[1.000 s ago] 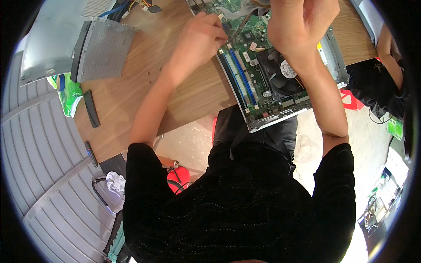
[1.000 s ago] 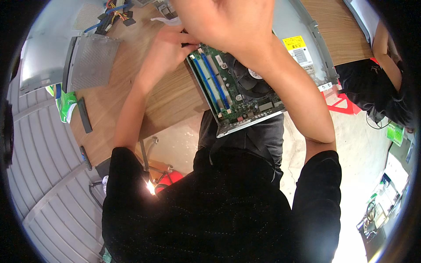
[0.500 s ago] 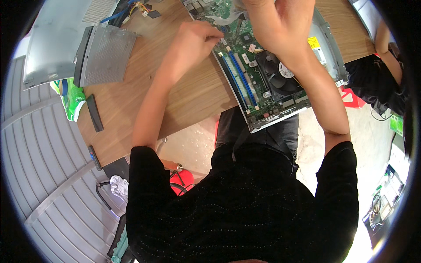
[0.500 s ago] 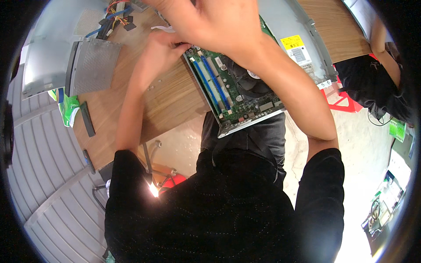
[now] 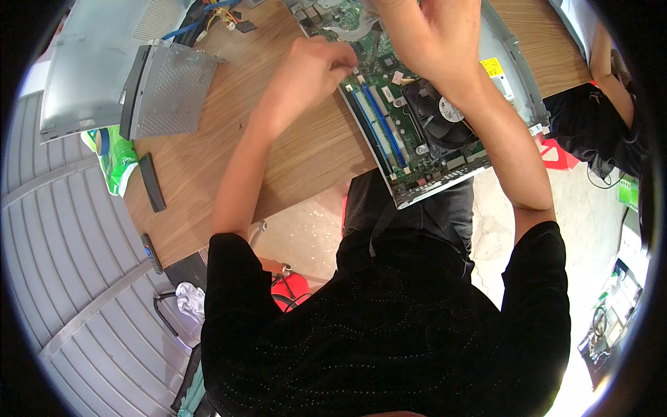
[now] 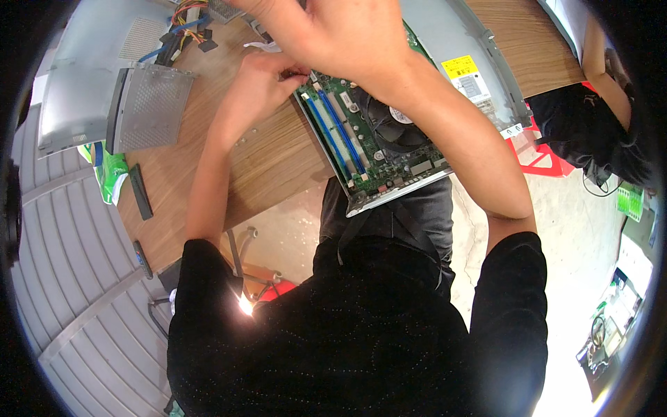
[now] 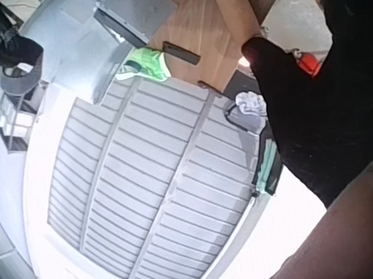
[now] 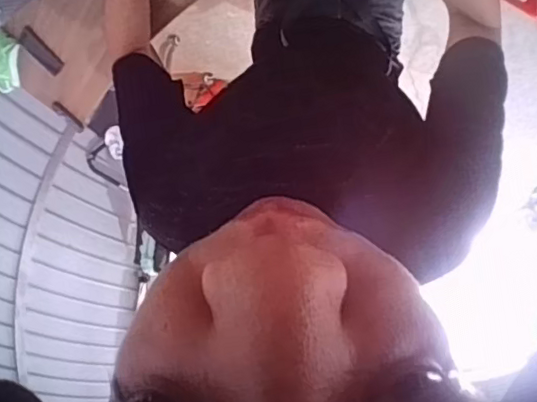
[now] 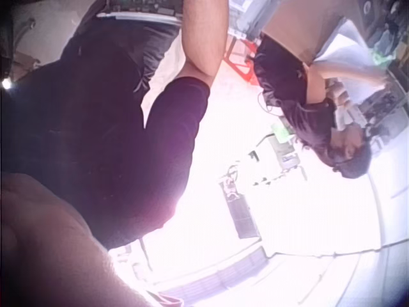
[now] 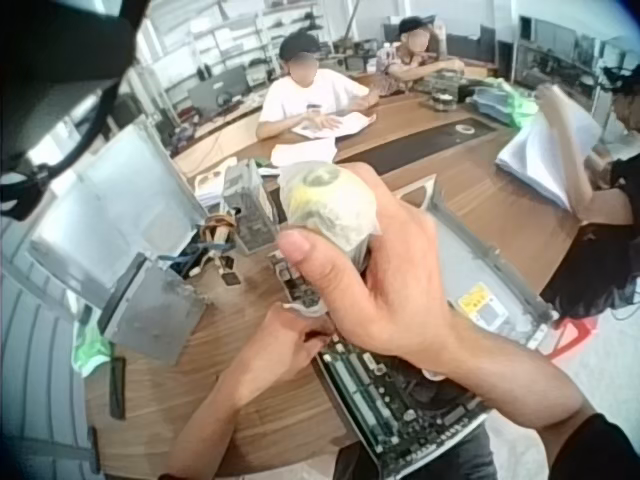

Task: The person disassembles a computer by removing internal components. The person uses a screwdriver to remove screws from the power supply and heat sink, detaches the cooling fan from the chassis, and unplugs various cables from the motherboard.

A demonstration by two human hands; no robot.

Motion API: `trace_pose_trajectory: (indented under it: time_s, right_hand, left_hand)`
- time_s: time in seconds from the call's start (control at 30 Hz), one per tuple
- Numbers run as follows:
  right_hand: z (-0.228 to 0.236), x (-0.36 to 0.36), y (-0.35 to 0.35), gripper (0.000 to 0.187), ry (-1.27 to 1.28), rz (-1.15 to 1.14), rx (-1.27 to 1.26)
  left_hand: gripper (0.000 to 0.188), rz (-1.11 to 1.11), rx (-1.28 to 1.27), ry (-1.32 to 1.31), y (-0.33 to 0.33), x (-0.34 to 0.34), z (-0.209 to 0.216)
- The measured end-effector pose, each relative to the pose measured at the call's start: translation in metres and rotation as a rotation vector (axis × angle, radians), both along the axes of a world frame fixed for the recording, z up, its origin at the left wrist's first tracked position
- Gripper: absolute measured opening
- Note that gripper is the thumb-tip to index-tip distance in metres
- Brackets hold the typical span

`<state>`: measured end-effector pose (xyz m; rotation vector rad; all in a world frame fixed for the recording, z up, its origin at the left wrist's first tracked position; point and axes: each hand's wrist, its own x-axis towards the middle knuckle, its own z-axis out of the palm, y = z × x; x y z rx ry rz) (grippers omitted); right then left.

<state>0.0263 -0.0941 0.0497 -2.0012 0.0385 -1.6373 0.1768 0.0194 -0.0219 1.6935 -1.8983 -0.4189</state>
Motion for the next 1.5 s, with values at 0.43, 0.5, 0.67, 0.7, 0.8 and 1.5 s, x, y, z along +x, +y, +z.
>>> trace_pose_trajectory:
  time_s: [0.43, 0.5, 0.67, 0.7, 0.8, 1.5]
  right_hand:
    - [0.000, 0.000, 0.004, 0.040, -0.003, 0.065, 0.067]
    - [-0.001, 0.000, 0.003, 0.039, -0.010, 0.069, 0.060]
    - [-0.001, 0.003, 0.005, 0.039, -0.003, 0.075, 0.040]
    - [0.000, 0.002, 0.005, 0.039, -0.007, 0.079, 0.047]
    - [0.000, 0.001, 0.005, 0.041, -0.023, 0.082, 0.045]
    - [0.001, 0.000, 0.003, 0.041, 0.002, 0.026, 0.010]
  left_hand:
    - [0.009, -0.038, 0.011, -0.056, -0.002, 0.002, -0.017]
    - [0.009, -0.032, 0.006, -0.050, -0.002, 0.001, -0.020]
    - [0.008, 0.009, 0.001, -0.070, -0.002, 0.001, -0.022]
    - [0.008, 0.010, 0.000, -0.073, -0.002, 0.000, -0.020]
    - [0.005, -0.004, -0.046, -0.240, 0.002, -0.005, -0.013]
    - [0.015, 0.115, 0.045, 0.102, -0.008, -0.004, -0.017]
